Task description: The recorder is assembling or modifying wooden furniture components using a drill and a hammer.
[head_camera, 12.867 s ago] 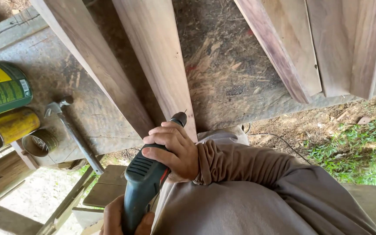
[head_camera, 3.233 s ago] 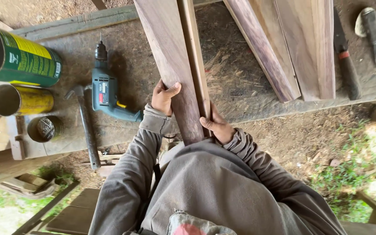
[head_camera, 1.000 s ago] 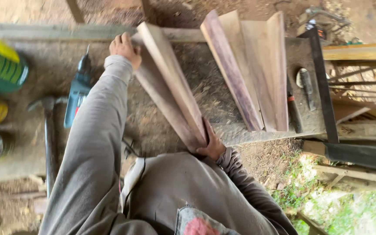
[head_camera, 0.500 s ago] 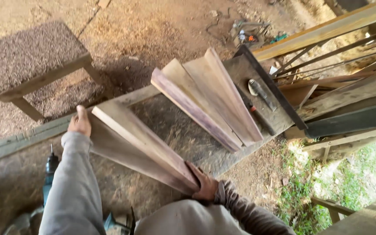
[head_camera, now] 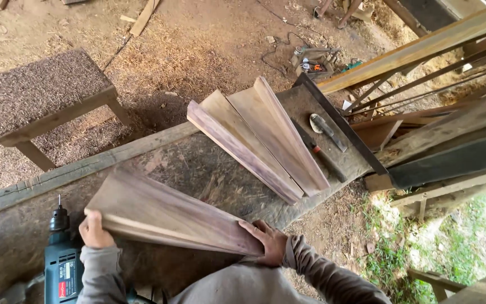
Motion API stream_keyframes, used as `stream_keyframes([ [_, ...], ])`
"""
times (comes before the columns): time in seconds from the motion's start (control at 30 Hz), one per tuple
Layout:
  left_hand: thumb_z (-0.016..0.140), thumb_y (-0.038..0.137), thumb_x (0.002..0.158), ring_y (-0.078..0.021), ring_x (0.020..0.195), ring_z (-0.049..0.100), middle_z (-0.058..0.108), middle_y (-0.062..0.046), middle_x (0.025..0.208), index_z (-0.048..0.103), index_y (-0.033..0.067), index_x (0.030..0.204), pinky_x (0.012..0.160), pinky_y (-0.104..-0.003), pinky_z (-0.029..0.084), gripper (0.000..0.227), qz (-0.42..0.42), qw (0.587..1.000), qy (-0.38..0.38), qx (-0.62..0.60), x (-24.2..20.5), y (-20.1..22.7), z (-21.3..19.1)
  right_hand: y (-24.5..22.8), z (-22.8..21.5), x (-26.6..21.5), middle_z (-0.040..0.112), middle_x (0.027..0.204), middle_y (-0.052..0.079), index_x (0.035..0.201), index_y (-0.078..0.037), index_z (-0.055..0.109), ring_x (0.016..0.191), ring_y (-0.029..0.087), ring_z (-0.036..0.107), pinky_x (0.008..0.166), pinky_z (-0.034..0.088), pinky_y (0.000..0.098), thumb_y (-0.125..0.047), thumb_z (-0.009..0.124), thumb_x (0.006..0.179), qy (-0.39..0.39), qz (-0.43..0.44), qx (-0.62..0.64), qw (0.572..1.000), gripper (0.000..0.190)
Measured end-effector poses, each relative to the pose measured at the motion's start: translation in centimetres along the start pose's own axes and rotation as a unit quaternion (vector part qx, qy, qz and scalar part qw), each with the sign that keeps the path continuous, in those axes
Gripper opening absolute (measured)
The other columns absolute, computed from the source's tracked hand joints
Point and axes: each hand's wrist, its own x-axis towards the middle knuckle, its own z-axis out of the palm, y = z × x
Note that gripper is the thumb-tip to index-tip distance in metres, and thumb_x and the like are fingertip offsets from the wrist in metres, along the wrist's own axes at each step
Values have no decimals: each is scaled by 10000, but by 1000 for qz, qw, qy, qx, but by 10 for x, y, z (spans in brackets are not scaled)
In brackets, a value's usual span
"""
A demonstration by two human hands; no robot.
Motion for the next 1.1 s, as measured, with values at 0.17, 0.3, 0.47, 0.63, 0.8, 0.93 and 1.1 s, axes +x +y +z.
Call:
stream_keyframes([
  [0.17, 574, 307, 1170, -95, 799, 401, 489, -15, 852, 502, -25, 903, 786, -320, 369, 432, 41, 989, 83, -115, -58, -50, -8, 19, -6, -26, 351, 1536, 241, 1673, -282, 116, 1344, 467, 464, 1128, 419, 528, -520, 794, 777, 10, 10, -49, 999, 1149],
  [0.3, 564, 303, 1142, -93, 848, 465, 552, -9, 891, 556, -40, 988, 780, -319, 383, 376, 14, 991, 93, -94, -65, 52, 6, 37, 3, -35, 365, 1503, 245, 1660, -252, 104, 1352, 466, 433, 1119, 394, 568, -528, 813, 778, 44, -29, -73, 996, 1165],
  [0.47, 592, 360, 1140, -73, 713, 397, 493, 9, 717, 554, -19, 834, 657, -283, 294, 489, -9, 996, 6, -91, -65, 122, 8, 50, 19, -39, 363, 1513, 259, 1681, -232, 99, 1362, 469, 425, 1133, 393, 583, -534, 802, 803, 74, -55, -93, 991, 1164],
  [0.63, 648, 339, 1105, -66, 762, 404, 487, 53, 759, 569, 0, 835, 718, -289, 299, 440, -47, 993, 55, -97, -66, 141, 13, 43, 25, -41, 399, 1448, 225, 1710, -244, 86, 1299, 426, 455, 1104, 392, 616, -511, 799, 779, 72, -34, -127, 989, 1203],
  [0.8, 640, 338, 1110, -71, 745, 352, 417, 55, 700, 519, 13, 780, 707, -296, 263, 479, -38, 993, 53, -100, -63, 153, 20, -24, 16, -8, 440, 1342, 182, 1679, -239, 92, 1226, 360, 483, 1078, 404, 602, -597, 819, 695, 100, 12, -96, 990, 1275],
  [0.93, 631, 328, 1113, -79, 716, 294, 340, 55, 682, 445, 37, 729, 682, -302, 221, 517, -14, 993, 52, -103, -63, 151, 19, -73, 18, 43, 449, 1319, 216, 1663, -231, 61, 1244, 384, 470, 1117, 348, 627, -684, 826, 587, 102, 12, -46, 994, 1396],
  [1.1, 502, 190, 1168, -115, 944, 403, 460, -26, 1025, 473, -6, 1074, 819, -259, 328, 220, -7, 998, -61, -18, -47, -62, -30, -65, 41, 80, 196, 1526, 412, 1655, -265, 106, 1398, 635, 176, 1115, 156, 746, -676, 916, 595, 177, -49, -77, 980, 1396],
])
